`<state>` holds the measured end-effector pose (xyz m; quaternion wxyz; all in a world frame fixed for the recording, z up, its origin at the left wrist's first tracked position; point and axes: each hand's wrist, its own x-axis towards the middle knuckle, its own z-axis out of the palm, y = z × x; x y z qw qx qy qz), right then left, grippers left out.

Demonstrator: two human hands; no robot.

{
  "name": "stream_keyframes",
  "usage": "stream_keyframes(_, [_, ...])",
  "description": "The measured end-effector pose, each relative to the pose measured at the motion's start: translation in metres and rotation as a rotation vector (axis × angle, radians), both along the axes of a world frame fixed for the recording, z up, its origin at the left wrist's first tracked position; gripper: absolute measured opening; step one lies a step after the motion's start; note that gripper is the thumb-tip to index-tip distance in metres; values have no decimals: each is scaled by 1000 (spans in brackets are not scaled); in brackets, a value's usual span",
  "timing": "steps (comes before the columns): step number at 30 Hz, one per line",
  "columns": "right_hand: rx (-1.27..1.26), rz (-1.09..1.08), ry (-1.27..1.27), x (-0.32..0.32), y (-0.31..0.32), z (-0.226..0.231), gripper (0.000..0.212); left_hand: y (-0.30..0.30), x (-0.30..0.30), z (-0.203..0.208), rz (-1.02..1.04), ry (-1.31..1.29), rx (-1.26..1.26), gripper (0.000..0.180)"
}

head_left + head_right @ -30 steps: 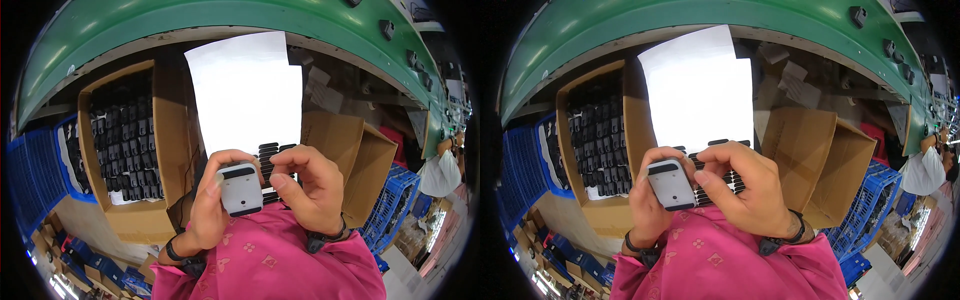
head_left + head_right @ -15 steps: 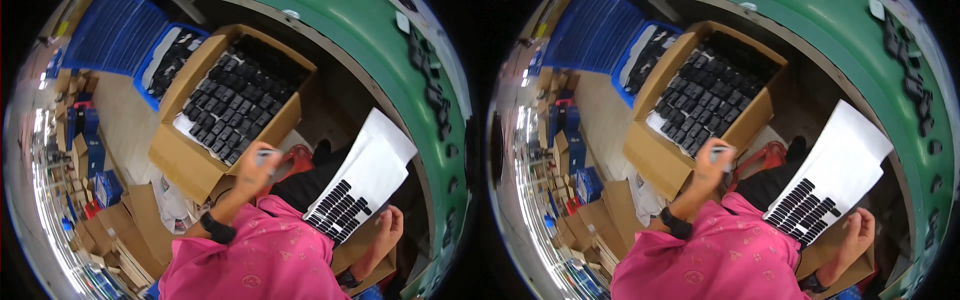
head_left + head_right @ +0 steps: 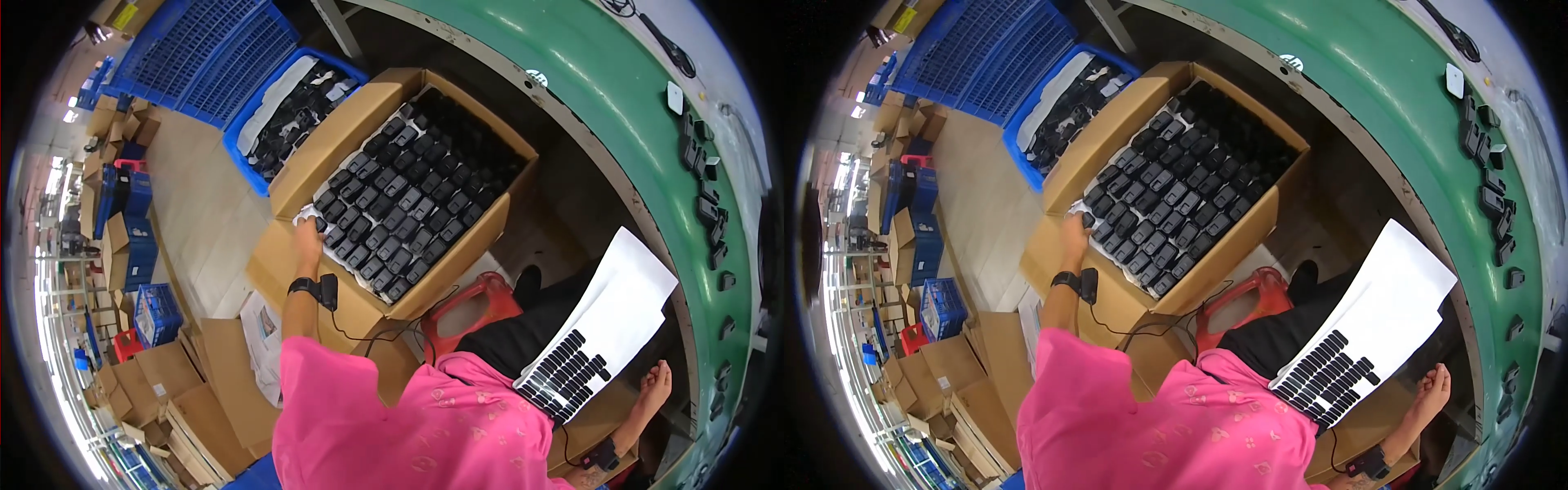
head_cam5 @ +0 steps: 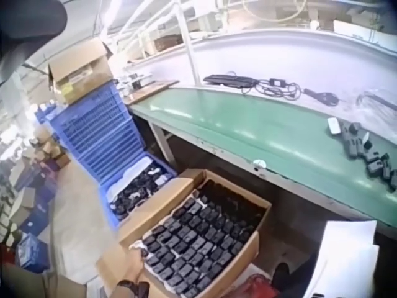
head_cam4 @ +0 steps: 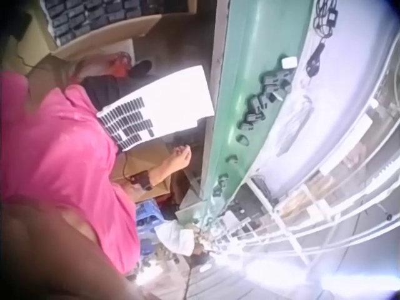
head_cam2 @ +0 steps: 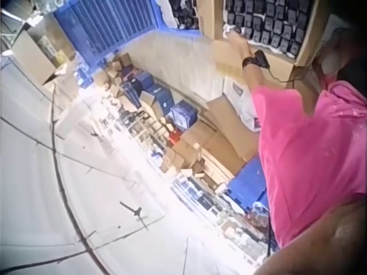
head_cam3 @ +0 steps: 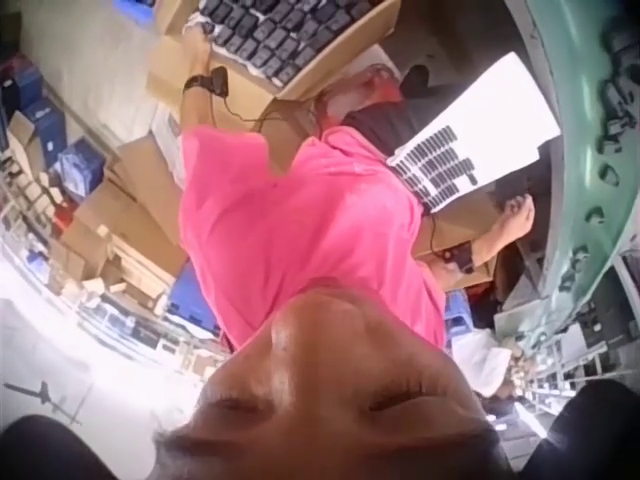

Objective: The person picks up a device from a box, peels a sticker from a sheet, and applies it to the device before placing it on a conveyor belt.

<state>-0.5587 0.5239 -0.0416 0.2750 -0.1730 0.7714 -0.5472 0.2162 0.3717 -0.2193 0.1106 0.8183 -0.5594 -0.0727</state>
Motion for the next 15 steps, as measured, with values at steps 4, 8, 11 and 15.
stream_keyframes(4, [22,13,-14,-7,22,-7,14,-12,21,-25,120,-129,192,25])
stream_keyframes(8, [61,30,-13,-10,31,-25,11,-13,63,-49,5,-86,305,24])
stream_keyframes(11, [51,-11,7,4,29,-20,11,-17,53,-63,-126,-33,243,24])
stream_keyframes(15, [62,73,-5,-18,23,-26,18,1,94,-70,-252,23,-20,25])
